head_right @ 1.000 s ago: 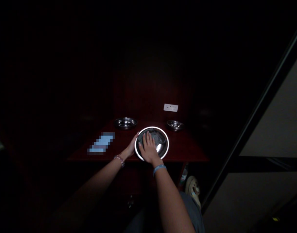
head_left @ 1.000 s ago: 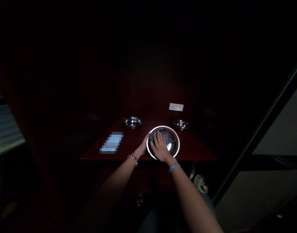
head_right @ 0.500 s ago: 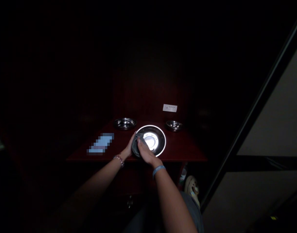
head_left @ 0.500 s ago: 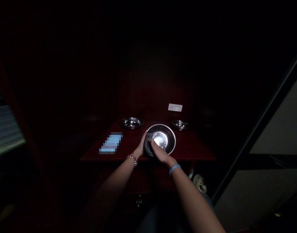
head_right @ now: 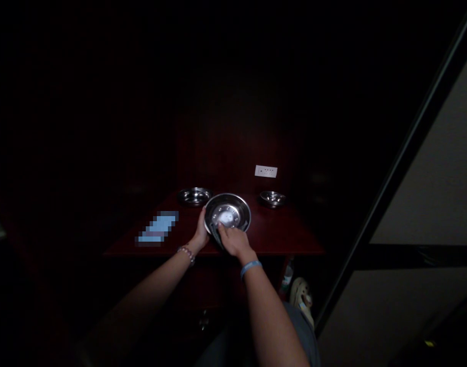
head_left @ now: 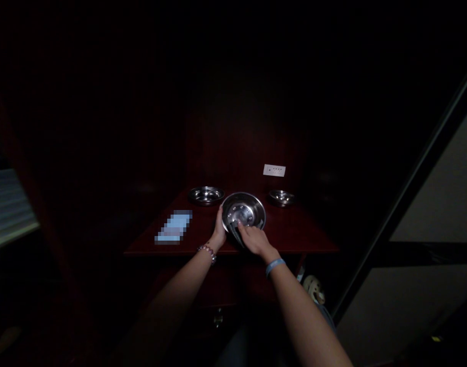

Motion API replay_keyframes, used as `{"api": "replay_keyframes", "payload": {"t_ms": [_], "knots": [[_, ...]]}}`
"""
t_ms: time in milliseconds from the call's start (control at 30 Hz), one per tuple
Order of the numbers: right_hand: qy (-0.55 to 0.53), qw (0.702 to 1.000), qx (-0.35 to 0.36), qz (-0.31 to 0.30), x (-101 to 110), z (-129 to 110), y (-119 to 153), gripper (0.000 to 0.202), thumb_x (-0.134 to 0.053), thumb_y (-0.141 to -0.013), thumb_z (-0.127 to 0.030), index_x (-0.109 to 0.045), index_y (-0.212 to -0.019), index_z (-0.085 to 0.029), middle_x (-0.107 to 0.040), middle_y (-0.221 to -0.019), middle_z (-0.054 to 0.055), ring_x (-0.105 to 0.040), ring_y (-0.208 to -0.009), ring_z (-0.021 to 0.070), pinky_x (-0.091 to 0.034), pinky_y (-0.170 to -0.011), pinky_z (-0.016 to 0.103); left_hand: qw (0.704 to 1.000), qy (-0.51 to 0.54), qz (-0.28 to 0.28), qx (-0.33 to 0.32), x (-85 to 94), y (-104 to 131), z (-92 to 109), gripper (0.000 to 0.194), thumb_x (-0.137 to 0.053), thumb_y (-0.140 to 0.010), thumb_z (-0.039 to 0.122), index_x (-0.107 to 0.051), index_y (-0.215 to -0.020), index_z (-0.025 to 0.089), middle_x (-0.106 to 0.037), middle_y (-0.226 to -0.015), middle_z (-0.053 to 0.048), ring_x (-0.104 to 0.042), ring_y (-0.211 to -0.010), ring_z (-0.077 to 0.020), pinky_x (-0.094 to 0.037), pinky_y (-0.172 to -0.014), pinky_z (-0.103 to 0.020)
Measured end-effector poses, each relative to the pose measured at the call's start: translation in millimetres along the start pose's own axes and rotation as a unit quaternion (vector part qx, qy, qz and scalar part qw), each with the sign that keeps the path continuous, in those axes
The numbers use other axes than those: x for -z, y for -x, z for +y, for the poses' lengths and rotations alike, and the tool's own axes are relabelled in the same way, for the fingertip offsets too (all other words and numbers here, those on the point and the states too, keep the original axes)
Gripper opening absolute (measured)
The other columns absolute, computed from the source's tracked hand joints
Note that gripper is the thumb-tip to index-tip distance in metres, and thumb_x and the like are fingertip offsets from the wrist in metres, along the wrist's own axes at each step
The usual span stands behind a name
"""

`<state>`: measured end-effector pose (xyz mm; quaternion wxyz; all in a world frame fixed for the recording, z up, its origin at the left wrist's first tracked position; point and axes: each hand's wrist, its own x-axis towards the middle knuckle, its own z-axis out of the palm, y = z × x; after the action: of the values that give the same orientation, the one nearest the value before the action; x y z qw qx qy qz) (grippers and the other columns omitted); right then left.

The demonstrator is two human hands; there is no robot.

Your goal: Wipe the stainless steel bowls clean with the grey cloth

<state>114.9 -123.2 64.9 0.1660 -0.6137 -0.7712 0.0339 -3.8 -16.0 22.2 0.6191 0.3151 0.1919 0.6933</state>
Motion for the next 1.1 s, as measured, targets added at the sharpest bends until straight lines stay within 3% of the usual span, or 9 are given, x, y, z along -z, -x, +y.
{"api": "replay_keyframes", "payload": {"t_ms": [100, 233, 367, 433, 533, 700, 867, 1100], "knots": [[0.046, 0.997, -0.065, -0.002, 2.7, 1.4, 0.7, 0.072, -0.014, -0.104, -0.054, -0.075, -0.114, -0.017, -0.075, -0.112, 0.018, -0.071, -0.106, 0.0298, -0.052, -0.093, 0.043, 1.000, -0.023, -0.013, 0.011, 1.5, 0.3, -1.6, 0.048, -0.057, -0.088, 0.056, -0.074, -0.109, 0.017, -0.077, -0.113, -0.009, -0.065, -0.121, -0.0265, -0.042, -0.114, -0.040], [0.088, 0.987, -0.129, 0.043, 0.8, 4.3, 0.5, 0.069, -0.022, -0.104, -0.052, -0.078, -0.106, -0.012, -0.075, -0.109, 0.022, -0.072, -0.102, 0.0307, -0.051, -0.091, 0.042, 0.998, -0.053, -0.029, 0.034, 3.8, 0.9, -4.2, 0.051, -0.057, -0.088, 0.058, -0.073, -0.115, 0.017, -0.075, -0.120, -0.011, -0.063, -0.123, -0.0282, -0.041, -0.114, -0.042], [0.117, 0.980, -0.133, 0.085, -5.8, 8.6, -1.4, 0.065, -0.023, -0.105, -0.043, -0.079, -0.102, -0.009, -0.076, -0.107, 0.022, -0.071, -0.105, 0.0282, -0.040, -0.107, 0.043, 0.996, -0.071, -0.042, 0.031, 7.0, -2.0, -7.4, 0.054, -0.056, -0.088, 0.058, -0.069, -0.123, 0.018, -0.074, -0.124, -0.011, -0.062, -0.126, -0.0284, -0.039, -0.116, -0.044], [0.121, 0.979, -0.127, 0.104, -10.0, 11.6, -3.0, 0.063, -0.023, -0.105, -0.039, -0.077, -0.107, -0.008, -0.074, -0.113, 0.022, -0.065, -0.117, 0.0284, -0.030, -0.115, 0.044, 0.996, -0.072, -0.043, 0.026, 8.2, -3.3, -8.4, 0.055, -0.055, -0.089, 0.058, -0.069, -0.123, 0.018, -0.072, -0.127, -0.011, -0.060, -0.128, -0.0285, -0.038, -0.116, -0.044], [0.115, 0.979, -0.117, 0.121, -17.5, 17.9, -5.6, 0.058, -0.026, -0.104, -0.038, -0.065, -0.131, -0.006, -0.062, -0.138, 0.021, -0.044, -0.143, 0.0290, -0.016, -0.122, 0.047, 0.997, -0.069, -0.035, 0.017, 8.2, -3.3, -8.5, 0.052, -0.056, -0.089, 0.057, -0.070, -0.121, 0.019, -0.070, -0.132, -0.010, -0.059, -0.130, -0.0281, -0.037, -0.118, -0.042], [0.060, 0.985, -0.116, 0.112, -30.2, 29.4, -7.3, 0.063, -0.030, -0.102, -0.042, -0.041, -0.153, -0.007, -0.035, -0.161, 0.018, -0.021, -0.155, 0.0277, -0.002, -0.125, 0.051, 0.995, -0.067, -0.048, 0.049, 6.7, -1.0, -8.2, 0.048, -0.061, -0.085, 0.058, -0.074, -0.111, 0.020, -0.074, -0.123, -0.012, -0.061, -0.128, -0.0295, -0.036, -0.118, -0.044], [-0.007, 0.985, -0.120, 0.120, -34.1, 31.7, -6.5, 0.069, -0.031, -0.100, -0.042, -0.028, -0.158, -0.006, -0.025, -0.165, 0.016, -0.012, -0.157, 0.0271, 0.004, -0.125, 0.051, 0.990, -0.085, -0.067, 0.086, 7.5, -1.3, -10.8, 0.045, -0.065, -0.082, 0.056, -0.076, -0.105, 0.019, -0.077, -0.114, -0.013, -0.061, -0.128, -0.0318, -0.034, -0.119, -0.046], [-0.010, 0.987, -0.085, 0.134, -33.9, 28.8, -10.8, 0.069, -0.028, -0.102, -0.047, -0.026, -0.159, -0.007, -0.022, -0.166, 0.014, -0.011, -0.157, 0.0259, 0.002, -0.126, 0.050, 0.981, -0.090, -0.092, 0.145, 1.3, 10.2, -3.3, 0.045, -0.059, -0.085, 0.057, -0.077, -0.099, 0.017, -0.079, -0.105, -0.015, -0.063, -0.124, -0.0350, -0.034, -0.119, -0.048]]}}
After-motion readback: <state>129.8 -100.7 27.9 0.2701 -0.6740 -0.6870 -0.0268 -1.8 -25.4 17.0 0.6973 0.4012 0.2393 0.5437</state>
